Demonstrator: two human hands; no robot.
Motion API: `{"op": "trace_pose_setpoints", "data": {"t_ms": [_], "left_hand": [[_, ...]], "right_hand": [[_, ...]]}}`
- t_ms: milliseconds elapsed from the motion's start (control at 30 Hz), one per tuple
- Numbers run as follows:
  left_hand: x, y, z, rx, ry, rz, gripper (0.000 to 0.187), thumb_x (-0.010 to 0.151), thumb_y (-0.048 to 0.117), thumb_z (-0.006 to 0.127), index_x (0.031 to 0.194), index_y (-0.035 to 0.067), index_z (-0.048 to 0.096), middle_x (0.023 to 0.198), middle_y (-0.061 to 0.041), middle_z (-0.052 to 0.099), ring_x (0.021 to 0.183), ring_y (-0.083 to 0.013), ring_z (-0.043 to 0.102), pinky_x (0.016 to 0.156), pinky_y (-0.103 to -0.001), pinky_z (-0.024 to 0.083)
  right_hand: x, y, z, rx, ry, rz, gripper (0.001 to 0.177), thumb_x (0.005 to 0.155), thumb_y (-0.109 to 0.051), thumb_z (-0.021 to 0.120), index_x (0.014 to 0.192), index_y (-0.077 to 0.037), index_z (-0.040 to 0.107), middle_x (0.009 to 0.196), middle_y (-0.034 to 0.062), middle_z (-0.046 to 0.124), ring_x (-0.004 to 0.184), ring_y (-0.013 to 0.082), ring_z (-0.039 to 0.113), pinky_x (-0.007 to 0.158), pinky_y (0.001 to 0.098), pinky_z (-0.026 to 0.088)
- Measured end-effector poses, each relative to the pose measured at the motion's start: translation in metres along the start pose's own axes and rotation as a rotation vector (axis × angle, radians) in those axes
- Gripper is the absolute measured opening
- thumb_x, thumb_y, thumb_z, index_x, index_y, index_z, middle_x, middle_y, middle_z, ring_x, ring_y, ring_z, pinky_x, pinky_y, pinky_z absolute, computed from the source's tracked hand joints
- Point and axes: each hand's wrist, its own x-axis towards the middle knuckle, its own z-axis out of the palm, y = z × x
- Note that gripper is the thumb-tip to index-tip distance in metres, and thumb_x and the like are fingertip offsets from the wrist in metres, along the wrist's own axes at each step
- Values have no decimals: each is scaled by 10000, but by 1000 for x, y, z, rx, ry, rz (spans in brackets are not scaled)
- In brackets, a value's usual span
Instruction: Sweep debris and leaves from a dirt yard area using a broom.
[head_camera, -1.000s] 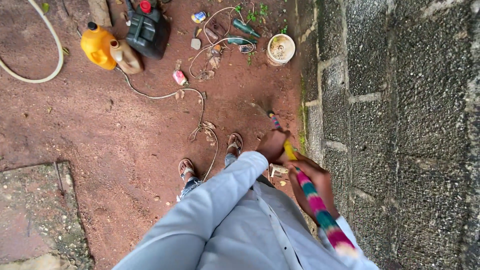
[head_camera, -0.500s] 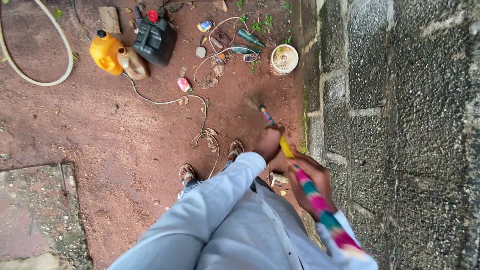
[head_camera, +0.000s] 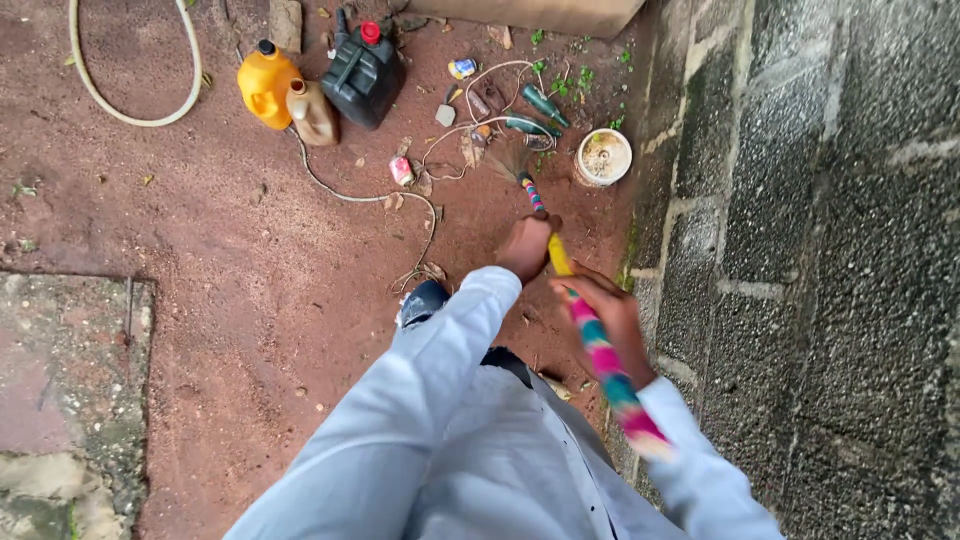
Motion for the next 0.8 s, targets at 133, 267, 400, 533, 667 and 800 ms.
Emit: {"op": "trace_pose_setpoints", "data": {"t_ms": [133,267,400,533,667,800], "left_hand": [[20,-50,6,-310,-137,-466,197,1023,220,606,996,48,699,972,-251,720,939,-412,722,809,-534,540],[3,-19,-26,132,-109,-326,160,899,75,570,1035,69,653,976,-258,701,934,-460,700,766,-555,554],[13,30,-54,42,-19,-277,158,888,48,579,1032,35,643,1100,-283,653,906,-490,687,714,-578,549],[59,-31,5,-48,41,-247,220,855,12,576,1052,65,660,1035,-265,682,956,-460,698,770,-545,572],[96,-59,-31,-9,-131,-180,194,873,50,611,1062,73,648,1030,-236,697,951,-429,704,797,-533,576],[95,-69,-43,142,47,-157,190,880,23,630,1069,7,622,1115,-270,652,918,-435,700,731,-503,591]], "right_hand": [[39,42,41,80,-46,-69,199,883,-69,710,1072,-43,768,1172,183,752,1042,264,752,936,363,597],[43,34,5,180,-99,-140,164,922,-56,694,1064,-34,774,1202,162,753,1164,275,734,957,374,589],[46,-23,-40,62,-108,-149,186,910,-64,675,1066,-46,775,1267,175,730,1157,269,736,957,361,588],[84,-31,-19,17,-58,69,162,905,-63,678,1023,-65,790,1241,158,758,1056,235,777,887,349,600],[137,6,11,45,-126,60,205,888,-78,700,1079,-58,773,1232,174,734,1014,234,765,867,345,605],[151,17,2,188,-221,-37,193,920,-68,674,1087,-44,766,1338,195,700,1106,256,732,876,353,592]]}}
